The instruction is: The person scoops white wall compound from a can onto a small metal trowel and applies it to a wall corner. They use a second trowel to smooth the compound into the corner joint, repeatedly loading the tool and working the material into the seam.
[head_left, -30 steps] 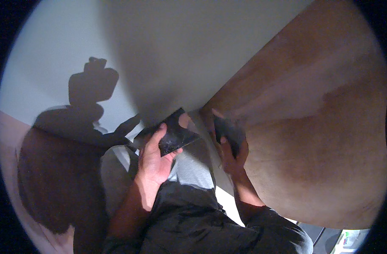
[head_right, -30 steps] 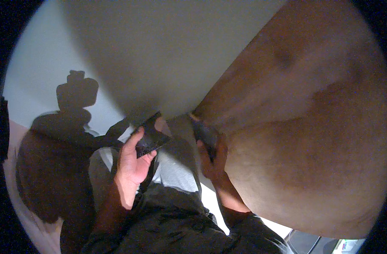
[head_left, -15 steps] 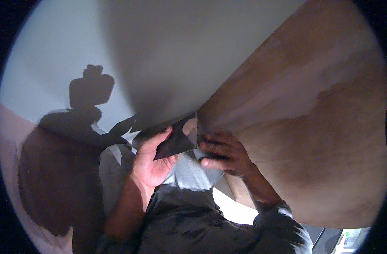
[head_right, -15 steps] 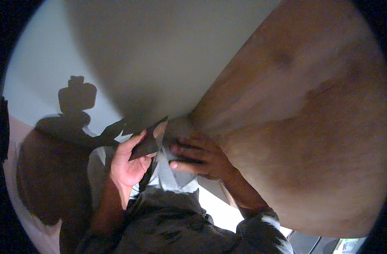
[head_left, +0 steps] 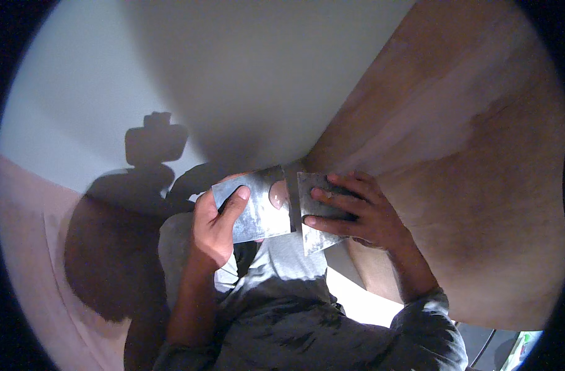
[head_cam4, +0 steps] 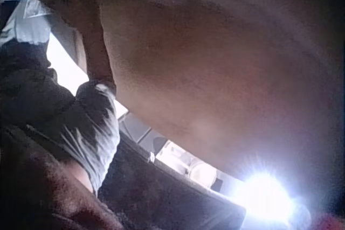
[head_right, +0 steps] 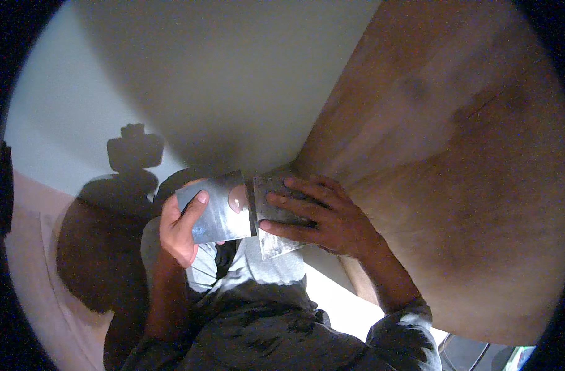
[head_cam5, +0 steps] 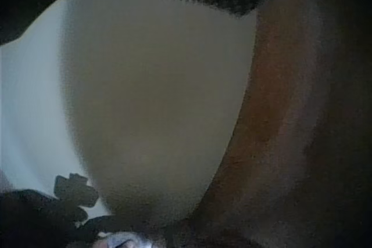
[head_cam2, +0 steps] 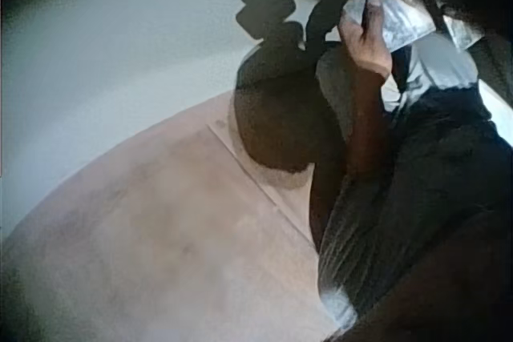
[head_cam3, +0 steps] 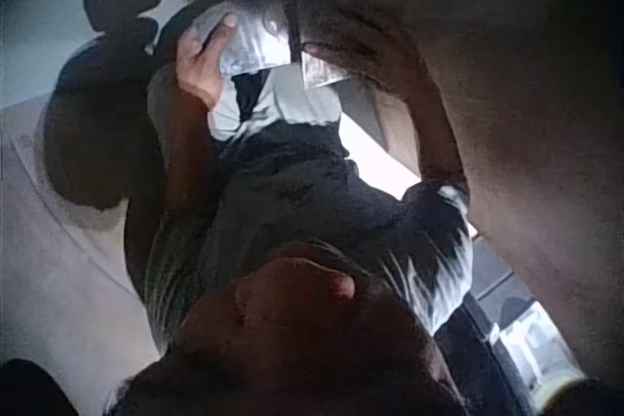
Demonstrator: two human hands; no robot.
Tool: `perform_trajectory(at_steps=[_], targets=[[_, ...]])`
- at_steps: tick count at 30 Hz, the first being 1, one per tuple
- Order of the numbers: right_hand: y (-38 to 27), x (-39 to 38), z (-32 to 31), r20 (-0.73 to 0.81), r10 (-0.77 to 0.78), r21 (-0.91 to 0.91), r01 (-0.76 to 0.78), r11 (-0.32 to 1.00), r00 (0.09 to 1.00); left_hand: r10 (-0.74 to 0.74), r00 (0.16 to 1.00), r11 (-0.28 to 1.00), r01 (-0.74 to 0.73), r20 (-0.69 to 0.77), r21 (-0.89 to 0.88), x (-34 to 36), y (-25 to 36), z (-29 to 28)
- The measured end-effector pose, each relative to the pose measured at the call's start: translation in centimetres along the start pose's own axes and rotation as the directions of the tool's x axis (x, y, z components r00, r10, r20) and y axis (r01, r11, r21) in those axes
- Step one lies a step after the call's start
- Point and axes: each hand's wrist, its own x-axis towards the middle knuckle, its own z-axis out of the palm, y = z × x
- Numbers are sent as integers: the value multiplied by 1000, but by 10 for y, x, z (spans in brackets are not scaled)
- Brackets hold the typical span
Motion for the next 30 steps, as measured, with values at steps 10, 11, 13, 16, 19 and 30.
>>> perform_trajectory(at_steps=[10,11,13,16,19,30], targets=[[-11,6,-6,171,-94,-3,96,995,981,21,998,975,-33,60,219,-1,8,-7],[-11,5,-5,179,-93,-8,96,995,979,28,998,972,-39,54,230,-1,9,-5],[-12,7,-5,193,-96,-18,101,995,976,43,998,965,-51,37,256,-3,11,-1],[-6,5,-2,240,-110,-33,121,992,965,4,999,957,-15,38,290,1,6,-8],[13,-29,20,63,33,103,-40,994,997,-116,984,978,137,-132,159,-12,38,3],[44,-37,222,208,972,978,30,-206,-105,-142,976,974,167,-164,153,32,49,-33]])
